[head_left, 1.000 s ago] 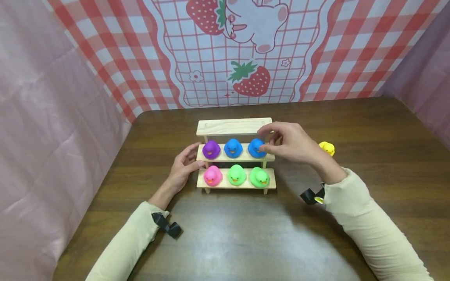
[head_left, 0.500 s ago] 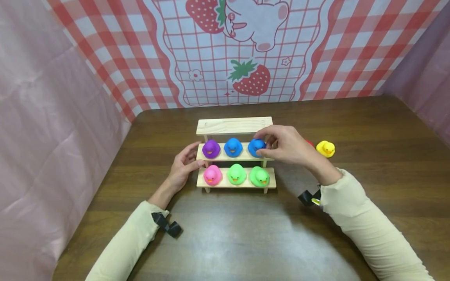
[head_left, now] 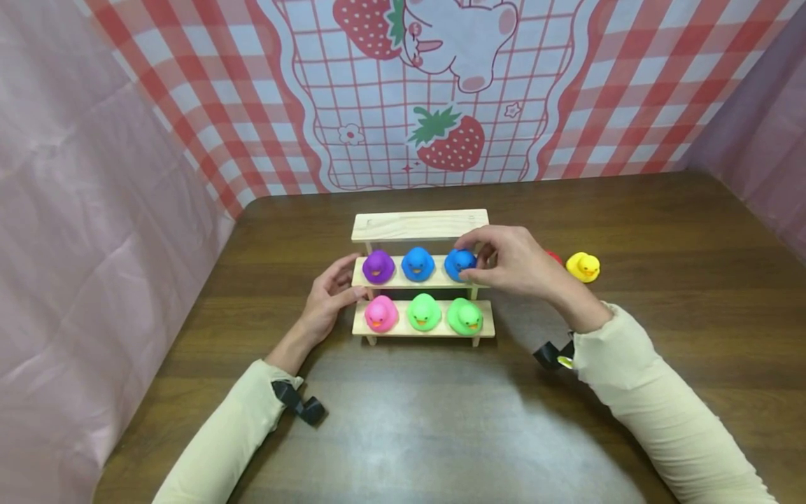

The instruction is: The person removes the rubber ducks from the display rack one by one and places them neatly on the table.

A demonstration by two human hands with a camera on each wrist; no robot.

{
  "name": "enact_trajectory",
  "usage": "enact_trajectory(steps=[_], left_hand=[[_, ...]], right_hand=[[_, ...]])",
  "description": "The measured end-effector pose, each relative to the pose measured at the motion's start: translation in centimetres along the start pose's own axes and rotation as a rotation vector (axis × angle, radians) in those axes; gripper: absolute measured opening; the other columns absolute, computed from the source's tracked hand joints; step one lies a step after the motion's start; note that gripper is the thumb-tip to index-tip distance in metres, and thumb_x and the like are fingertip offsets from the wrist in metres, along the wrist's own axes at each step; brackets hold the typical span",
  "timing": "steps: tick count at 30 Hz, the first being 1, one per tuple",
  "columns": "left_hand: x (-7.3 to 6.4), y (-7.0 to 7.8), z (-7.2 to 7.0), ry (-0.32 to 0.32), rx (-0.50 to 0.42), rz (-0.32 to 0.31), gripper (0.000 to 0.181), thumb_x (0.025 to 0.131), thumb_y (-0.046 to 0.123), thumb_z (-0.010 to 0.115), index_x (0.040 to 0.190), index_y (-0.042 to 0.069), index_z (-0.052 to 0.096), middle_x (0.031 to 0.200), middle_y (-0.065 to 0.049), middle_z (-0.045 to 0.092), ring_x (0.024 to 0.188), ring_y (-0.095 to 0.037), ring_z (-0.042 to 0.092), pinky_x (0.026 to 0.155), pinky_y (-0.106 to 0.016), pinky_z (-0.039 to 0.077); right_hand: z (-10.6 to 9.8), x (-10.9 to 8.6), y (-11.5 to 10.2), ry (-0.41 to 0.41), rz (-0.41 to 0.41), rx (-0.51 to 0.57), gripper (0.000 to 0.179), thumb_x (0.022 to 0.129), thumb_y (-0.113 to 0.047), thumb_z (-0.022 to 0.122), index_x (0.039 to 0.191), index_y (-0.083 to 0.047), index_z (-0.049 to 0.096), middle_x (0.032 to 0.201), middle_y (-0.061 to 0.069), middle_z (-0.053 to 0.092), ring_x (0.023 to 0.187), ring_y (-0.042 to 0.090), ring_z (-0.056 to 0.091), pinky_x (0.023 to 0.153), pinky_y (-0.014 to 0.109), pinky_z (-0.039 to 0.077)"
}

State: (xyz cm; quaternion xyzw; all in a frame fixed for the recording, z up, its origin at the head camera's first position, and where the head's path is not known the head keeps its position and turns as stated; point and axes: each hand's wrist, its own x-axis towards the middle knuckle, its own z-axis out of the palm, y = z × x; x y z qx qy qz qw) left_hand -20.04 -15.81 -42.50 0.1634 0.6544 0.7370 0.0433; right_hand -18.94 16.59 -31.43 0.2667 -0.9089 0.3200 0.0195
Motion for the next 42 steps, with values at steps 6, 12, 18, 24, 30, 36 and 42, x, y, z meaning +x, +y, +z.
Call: enact_trajectory(steps=[6, 12, 18, 24, 30, 36, 42], left_hand=[[0.0, 0.0, -0.1, -0.004, -0.001, 0.003, 0.070, 0.084, -0.009, 0.058, 0.150, -0.007, 0.034, 0.108, 0.010, 0.070, 0.096, -0.007, 0.068, 0.086, -0.021, 0.055], [0.0, 0.1, 0.0, -0.005, -0.001, 0.003, 0.069, 0.085, -0.008, 0.058, 0.150, -0.007, 0.034, 0.109, 0.010, 0.070, 0.096, -0.007, 0.068, 0.087, -0.021, 0.055], [0.0, 0.0, 0.0, -0.003, 0.007, 0.001, 0.069, 0.085, -0.008, 0.058, 0.149, -0.007, 0.035, 0.108, 0.010, 0.070, 0.096, -0.007, 0.068, 0.087, -0.020, 0.054], [0.0, 0.0, 0.0, 0.000, 0.009, -0.005, 0.069, 0.085, -0.008, 0.058, 0.150, -0.007, 0.035, 0.107, 0.009, 0.070, 0.096, -0.007, 0.068, 0.088, -0.020, 0.054], [0.0, 0.1, 0.1, 0.012, 0.012, -0.005, 0.068, 0.085, -0.006, 0.059, 0.149, -0.006, 0.037, 0.111, 0.011, 0.069, 0.100, -0.007, 0.068, 0.090, -0.021, 0.054], [0.0, 0.0, 0.1, 0.016, 0.011, -0.006, 0.068, 0.084, -0.006, 0.059, 0.149, -0.006, 0.037, 0.111, 0.011, 0.068, 0.101, -0.007, 0.067, 0.090, -0.021, 0.054], [0.0, 0.0, 0.0, 0.015, 0.015, 0.001, 0.068, 0.084, -0.006, 0.059, 0.149, -0.007, 0.036, 0.111, 0.012, 0.069, 0.100, -0.006, 0.067, 0.089, -0.021, 0.054]], right_hand=[[0.0, 0.0, 0.1, 0.009, -0.001, -0.006, 0.035, 0.082, -0.014, 0.081, 0.114, -0.006, 0.071, 0.095, 0.008, 0.073, 0.077, 0.015, 0.062, 0.071, 0.024, 0.054], [-0.5, -0.3, -0.1, 0.013, 0.020, 0.005, 0.035, 0.083, -0.013, 0.080, 0.116, -0.008, 0.071, 0.096, 0.007, 0.073, 0.081, 0.017, 0.063, 0.072, 0.024, 0.054], [-1.4, -0.8, 0.0, 0.039, 0.020, 0.016, 0.035, 0.084, -0.011, 0.078, 0.117, -0.007, 0.070, 0.100, 0.009, 0.073, 0.084, 0.020, 0.064, 0.070, 0.022, 0.054], [-2.2, -1.3, 0.1, 0.082, 0.017, 0.011, 0.038, 0.083, -0.016, 0.081, 0.117, -0.006, 0.070, 0.098, 0.011, 0.073, 0.084, 0.021, 0.064, 0.067, 0.020, 0.052], [-2.9, -1.8, 0.3, 0.093, 0.044, 0.001, 0.041, 0.082, -0.020, 0.082, 0.118, -0.005, 0.070, 0.098, 0.012, 0.072, 0.086, 0.023, 0.064, 0.067, 0.019, 0.051], [-3.3, -2.3, 0.8, 0.106, 0.062, -0.013, 0.041, 0.082, -0.020, 0.083, 0.119, -0.006, 0.070, 0.094, 0.011, 0.071, 0.083, 0.020, 0.062, 0.064, 0.019, 0.051], [-3.6, -2.8, 1.2, 0.125, 0.120, -0.037, 0.039, 0.081, -0.016, 0.083, 0.117, -0.009, 0.071, 0.089, 0.007, 0.071, 0.077, 0.015, 0.061, 0.062, 0.021, 0.051]])
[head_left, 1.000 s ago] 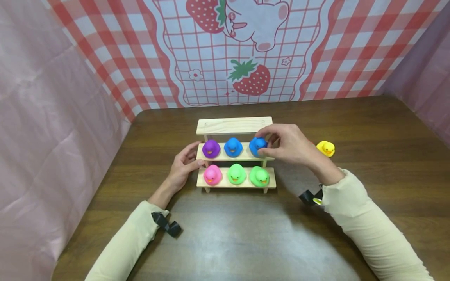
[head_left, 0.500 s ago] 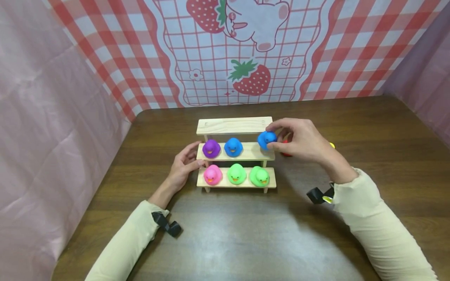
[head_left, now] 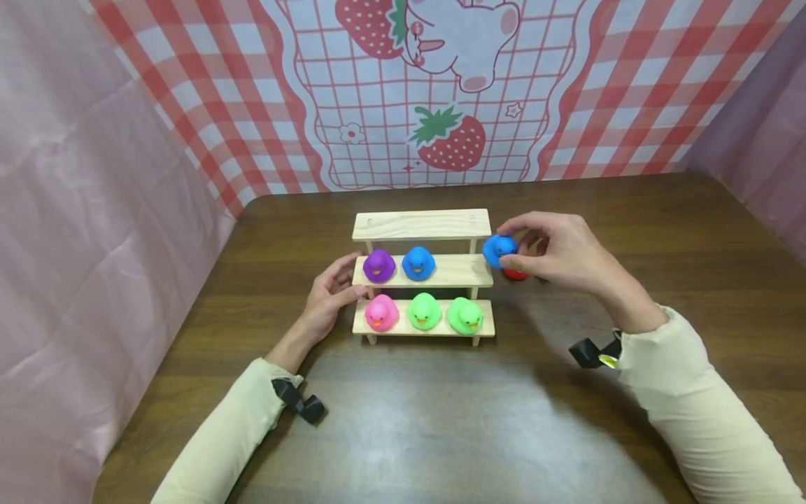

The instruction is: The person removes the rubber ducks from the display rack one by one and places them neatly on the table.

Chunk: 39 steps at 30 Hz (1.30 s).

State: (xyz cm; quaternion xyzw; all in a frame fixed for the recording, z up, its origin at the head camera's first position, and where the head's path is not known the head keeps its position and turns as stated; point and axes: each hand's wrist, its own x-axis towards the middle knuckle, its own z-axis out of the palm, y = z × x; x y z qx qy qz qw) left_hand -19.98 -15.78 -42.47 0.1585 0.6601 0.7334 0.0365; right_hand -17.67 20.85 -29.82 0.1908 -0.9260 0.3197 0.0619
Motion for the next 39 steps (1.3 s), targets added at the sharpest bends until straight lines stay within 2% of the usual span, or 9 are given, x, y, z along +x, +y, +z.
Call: enact_trajectory(steps=[16, 24, 32, 39], left_hand=[[0.1, -0.2, -0.1, -0.010, -0.010, -0.010, 0.068, 0.085, -0.006, 0.058, 0.149, -0.007, 0.035, 0.108, 0.011, 0.071, 0.096, -0.006, 0.068, 0.085, -0.020, 0.055], [0.1, -0.2, -0.1, -0.006, 0.000, -0.013, 0.068, 0.085, -0.005, 0.058, 0.149, -0.007, 0.036, 0.106, 0.012, 0.071, 0.093, -0.006, 0.067, 0.082, -0.020, 0.055], [0.2, -0.1, -0.1, -0.011, -0.015, -0.004, 0.068, 0.085, -0.007, 0.057, 0.149, -0.007, 0.035, 0.105, 0.011, 0.072, 0.093, -0.006, 0.068, 0.083, -0.019, 0.055], [0.1, -0.1, -0.2, -0.013, -0.009, -0.005, 0.068, 0.085, -0.006, 0.058, 0.149, -0.007, 0.035, 0.106, 0.011, 0.072, 0.094, -0.006, 0.067, 0.084, -0.020, 0.055]], right_hand=[[-0.6, -1.3, 2.6, -0.012, 0.056, -0.034, 0.043, 0.081, -0.023, 0.083, 0.119, -0.010, 0.070, 0.093, 0.007, 0.071, 0.079, 0.014, 0.058, 0.062, 0.021, 0.048], [-0.4, -1.8, 3.7, -0.048, 0.015, -0.055, 0.043, 0.083, -0.025, 0.082, 0.119, -0.006, 0.068, 0.095, 0.011, 0.071, 0.085, 0.022, 0.061, 0.063, 0.022, 0.049], [0.2, -2.0, 4.5, -0.102, 0.065, -0.057, 0.046, 0.083, -0.023, 0.081, 0.122, -0.005, 0.067, 0.101, 0.014, 0.070, 0.089, 0.025, 0.061, 0.063, 0.023, 0.049], [0.9, -2.3, 5.3, -0.137, 0.056, -0.054, 0.045, 0.083, -0.023, 0.081, 0.122, -0.005, 0.067, 0.097, 0.010, 0.070, 0.086, 0.022, 0.060, 0.063, 0.024, 0.049]])
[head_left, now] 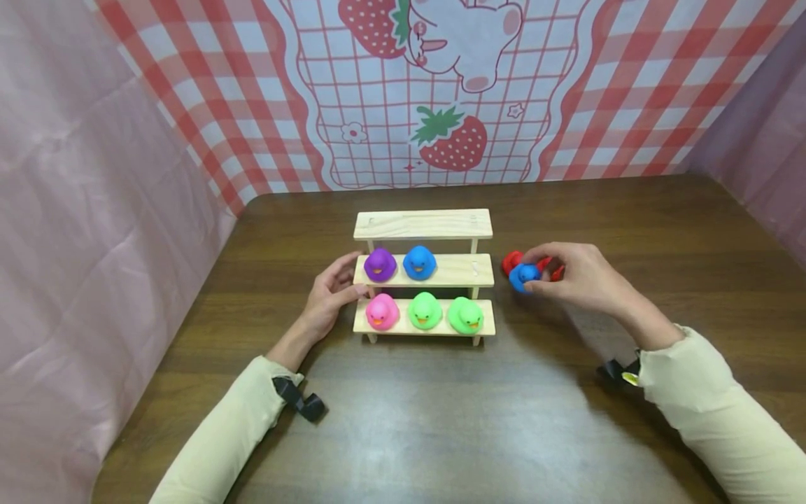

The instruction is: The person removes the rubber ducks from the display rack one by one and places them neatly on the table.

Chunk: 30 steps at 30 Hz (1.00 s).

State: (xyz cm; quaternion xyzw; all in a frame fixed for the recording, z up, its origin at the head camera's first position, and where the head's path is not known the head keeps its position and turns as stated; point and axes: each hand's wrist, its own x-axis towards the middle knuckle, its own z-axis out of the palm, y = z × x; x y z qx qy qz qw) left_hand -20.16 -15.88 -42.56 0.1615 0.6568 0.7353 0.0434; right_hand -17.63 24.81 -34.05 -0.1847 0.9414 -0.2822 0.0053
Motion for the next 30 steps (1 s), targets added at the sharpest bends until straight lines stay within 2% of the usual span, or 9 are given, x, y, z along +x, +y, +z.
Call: enact_trajectory(steps=[7, 13, 22, 30], left_hand=[[0.0, -0.1, -0.1, -0.001, 0.001, 0.000, 0.068, 0.085, -0.006, 0.057, 0.149, -0.007, 0.035, 0.106, 0.012, 0.071, 0.095, -0.006, 0.067, 0.084, -0.020, 0.054], [0.1, -0.1, -0.1, -0.005, -0.005, 0.008, 0.068, 0.085, -0.007, 0.057, 0.149, -0.007, 0.035, 0.103, 0.010, 0.072, 0.093, -0.006, 0.067, 0.082, -0.019, 0.055], [0.0, -0.1, 0.0, -0.002, 0.005, 0.004, 0.068, 0.085, -0.007, 0.057, 0.149, -0.007, 0.035, 0.105, 0.011, 0.071, 0.094, -0.006, 0.067, 0.083, -0.020, 0.055], [0.1, 0.0, 0.1, 0.001, 0.006, 0.004, 0.068, 0.085, -0.007, 0.058, 0.149, -0.007, 0.036, 0.106, 0.011, 0.071, 0.096, -0.006, 0.067, 0.085, -0.019, 0.054]], right_hand=[[0.7, 0.1, 0.3, -0.026, -0.002, 0.019, 0.040, 0.083, -0.020, 0.081, 0.118, -0.005, 0.069, 0.097, 0.010, 0.070, 0.084, 0.021, 0.059, 0.060, 0.023, 0.049], [1.2, 0.2, 0.6, -0.018, -0.019, 0.016, 0.033, 0.082, -0.017, 0.081, 0.112, -0.006, 0.071, 0.085, 0.005, 0.067, 0.075, 0.017, 0.058, 0.058, 0.023, 0.049], [2.0, 0.3, 1.4, -0.023, -0.038, 0.037, 0.035, 0.081, -0.021, 0.083, 0.110, -0.005, 0.071, 0.078, 0.001, 0.063, 0.068, 0.008, 0.052, 0.057, 0.021, 0.045], [2.5, 0.4, 1.8, -0.031, -0.042, 0.043, 0.033, 0.080, -0.019, 0.083, 0.108, -0.005, 0.071, 0.077, 0.001, 0.061, 0.068, 0.008, 0.052, 0.057, 0.021, 0.045]])
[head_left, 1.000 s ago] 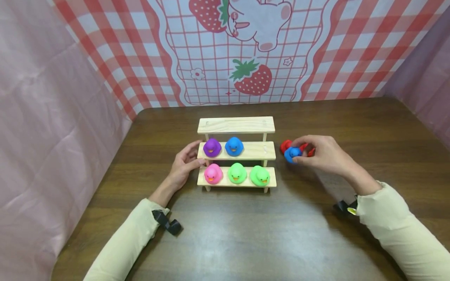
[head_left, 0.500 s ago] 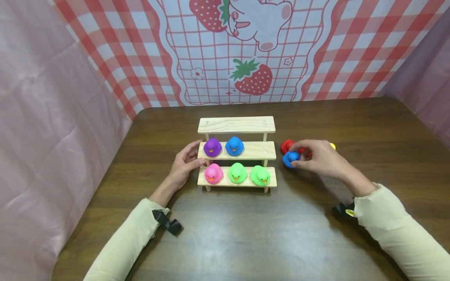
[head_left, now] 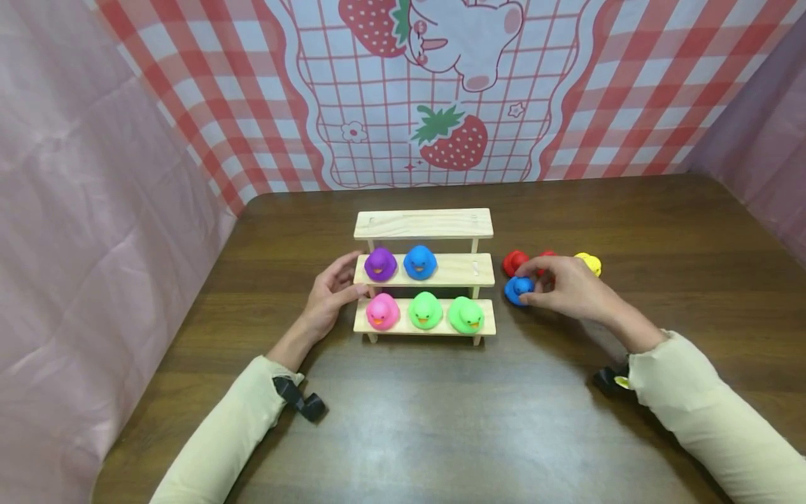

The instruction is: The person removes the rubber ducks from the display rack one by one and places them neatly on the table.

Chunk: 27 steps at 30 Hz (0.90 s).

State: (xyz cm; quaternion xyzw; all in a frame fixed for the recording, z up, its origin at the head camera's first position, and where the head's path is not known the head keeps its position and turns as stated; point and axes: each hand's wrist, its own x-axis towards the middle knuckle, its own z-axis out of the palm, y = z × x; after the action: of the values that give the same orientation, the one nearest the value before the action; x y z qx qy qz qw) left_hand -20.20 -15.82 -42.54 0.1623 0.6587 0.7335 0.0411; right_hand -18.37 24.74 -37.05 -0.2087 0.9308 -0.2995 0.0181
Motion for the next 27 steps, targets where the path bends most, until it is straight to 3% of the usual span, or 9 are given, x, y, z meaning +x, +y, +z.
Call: enact_trajectory(steps=[27], left_hand=[[-0.01, -0.19, -0.09, 0.005, -0.003, -0.003, 0.067, 0.086, -0.007, 0.057, 0.149, -0.007, 0.035, 0.104, 0.013, 0.072, 0.089, -0.005, 0.066, 0.081, -0.019, 0.053]], right_hand=[[-0.52, -0.30, -0.44, 0.016, -0.025, 0.013, 0.029, 0.081, -0.016, 0.083, 0.105, -0.007, 0.070, 0.077, 0.001, 0.063, 0.068, 0.006, 0.054, 0.056, 0.021, 0.047]])
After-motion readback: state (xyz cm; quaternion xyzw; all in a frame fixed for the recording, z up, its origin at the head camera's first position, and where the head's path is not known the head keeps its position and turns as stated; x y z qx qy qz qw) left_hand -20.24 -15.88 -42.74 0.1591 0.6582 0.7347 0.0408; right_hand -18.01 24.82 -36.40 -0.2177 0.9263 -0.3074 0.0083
